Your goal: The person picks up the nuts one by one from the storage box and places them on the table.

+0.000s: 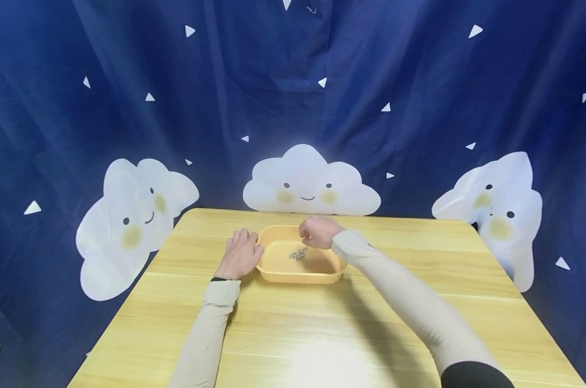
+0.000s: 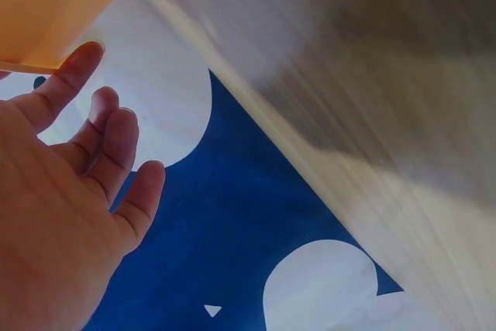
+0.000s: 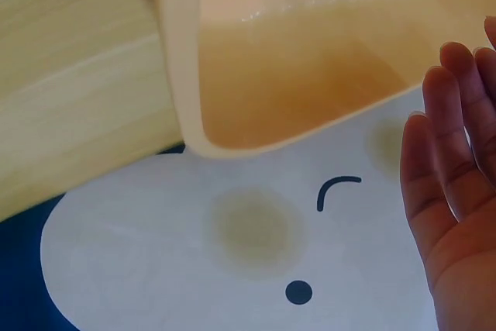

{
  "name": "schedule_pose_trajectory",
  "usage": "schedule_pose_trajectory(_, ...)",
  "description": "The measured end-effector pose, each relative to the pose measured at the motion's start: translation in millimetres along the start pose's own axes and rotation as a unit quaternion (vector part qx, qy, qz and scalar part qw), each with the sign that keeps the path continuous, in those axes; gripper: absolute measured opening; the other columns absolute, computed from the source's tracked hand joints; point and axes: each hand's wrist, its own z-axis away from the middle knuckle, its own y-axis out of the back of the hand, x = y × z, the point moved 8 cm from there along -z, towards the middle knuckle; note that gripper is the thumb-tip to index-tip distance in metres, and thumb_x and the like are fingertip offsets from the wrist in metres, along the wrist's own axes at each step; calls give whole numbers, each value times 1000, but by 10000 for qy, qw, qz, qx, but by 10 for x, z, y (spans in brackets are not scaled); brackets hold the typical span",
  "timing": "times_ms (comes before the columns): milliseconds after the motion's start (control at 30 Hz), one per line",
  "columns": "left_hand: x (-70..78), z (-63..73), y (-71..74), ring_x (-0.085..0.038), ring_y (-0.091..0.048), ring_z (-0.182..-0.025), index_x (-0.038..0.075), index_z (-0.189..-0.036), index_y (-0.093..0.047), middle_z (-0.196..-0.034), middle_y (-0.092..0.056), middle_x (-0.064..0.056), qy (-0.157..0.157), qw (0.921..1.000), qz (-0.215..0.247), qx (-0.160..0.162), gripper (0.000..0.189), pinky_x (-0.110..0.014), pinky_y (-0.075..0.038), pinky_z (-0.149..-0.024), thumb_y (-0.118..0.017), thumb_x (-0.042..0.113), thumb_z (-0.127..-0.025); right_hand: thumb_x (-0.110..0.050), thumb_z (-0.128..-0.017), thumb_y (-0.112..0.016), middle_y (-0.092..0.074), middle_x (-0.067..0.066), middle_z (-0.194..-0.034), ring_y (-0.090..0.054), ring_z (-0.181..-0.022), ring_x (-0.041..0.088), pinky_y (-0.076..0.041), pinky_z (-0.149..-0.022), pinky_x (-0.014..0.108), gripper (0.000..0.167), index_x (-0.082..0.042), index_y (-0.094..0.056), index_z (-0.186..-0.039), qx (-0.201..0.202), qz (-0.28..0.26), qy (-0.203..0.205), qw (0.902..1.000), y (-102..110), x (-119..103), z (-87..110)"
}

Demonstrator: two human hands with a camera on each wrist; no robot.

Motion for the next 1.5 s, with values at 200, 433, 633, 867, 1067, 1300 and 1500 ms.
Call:
schedule_pose_trajectory(200,-2,-2,7,-31,-40,-95,10,-96,-57,-100,-47,-10,26,10000,-9,-7,26,-41,-31,-78,-40,28,-100,-12,-90,-73,-79,0,-104,-73,-99,18,-58,-90,34,5,-16,-76,-93,-176,-49,-171,9997,-86,-16,-36)
schedule_pose_trajectory(433,12,3,8,-31,-40,-96,11,-95,-56,-100,-47,-10,57,10000,58,-45,22,-42,-31,-79,-42,27,-101,-10,-90,-74,-78,1,-101,-72,-97,20,-58,-90,37,3,-13,-74,-90,-438,-146,-179,9988,-235,-51,-107)
schedule_pose_trajectory(633,27,-2,18,-32,-42,-96,10,-96,-58,-100,-49,-11,40,10000,66,31,20,-43,-33,-79,-46,25,-100,-11,-91,-73,-64,-8,-82,-58,-77,11,-53,-75,30,23,-16,-59,-73,-615,-50,-356,9975,-322,-67,-149)
schedule_pose_trajectory(867,13,-7,-16,-31,-40,-97,11,-98,-58,-102,-47,-10,63,9999,73,-105,23,-42,-31,-80,-42,27,-102,-12,-92,-72,-37,-7,-66,-37,-62,9,-36,-60,27,49,-21,-33,-63,-523,91,-387,9978,-348,-135,-154)
schedule_pose_trajectory(1067,4,4,-15,-31,-40,-95,12,-93,-56,-100,-47,-10,61,9999,80,-57,22,-41,-31,-79,-43,27,-102,-11,-90,-71,-36,-8,-62,-36,-59,9,-35,-57,25,48,-22,-36,-60,-509,200,-363,9978,-464,-128,-228)
schedule_pose_trajectory(1300,-1,6,-19,-30,-40,-92,12,-91,-56,-98,-48,-9,38,10000,59,50,22,-41,-31,-78,-43,28,-100,-11,-88,-73,-44,-8,-63,-39,-60,9,-36,-58,24,46,-22,-41,-58,-604,348,-226,9973,-549,-169,-293)
schedule_pose_trajectory(1500,1,-1,-17,-31,-40,-93,12,-92,-56,-98,-48,-9,57,10000,73,29,22,-41,-31,-78,-43,27,-101,-4,-84,-70,-52,-10,-63,-43,-59,7,-38,-55,22,36,-22,-54,-58,-650,340,-139,9972,-548,-240,-291)
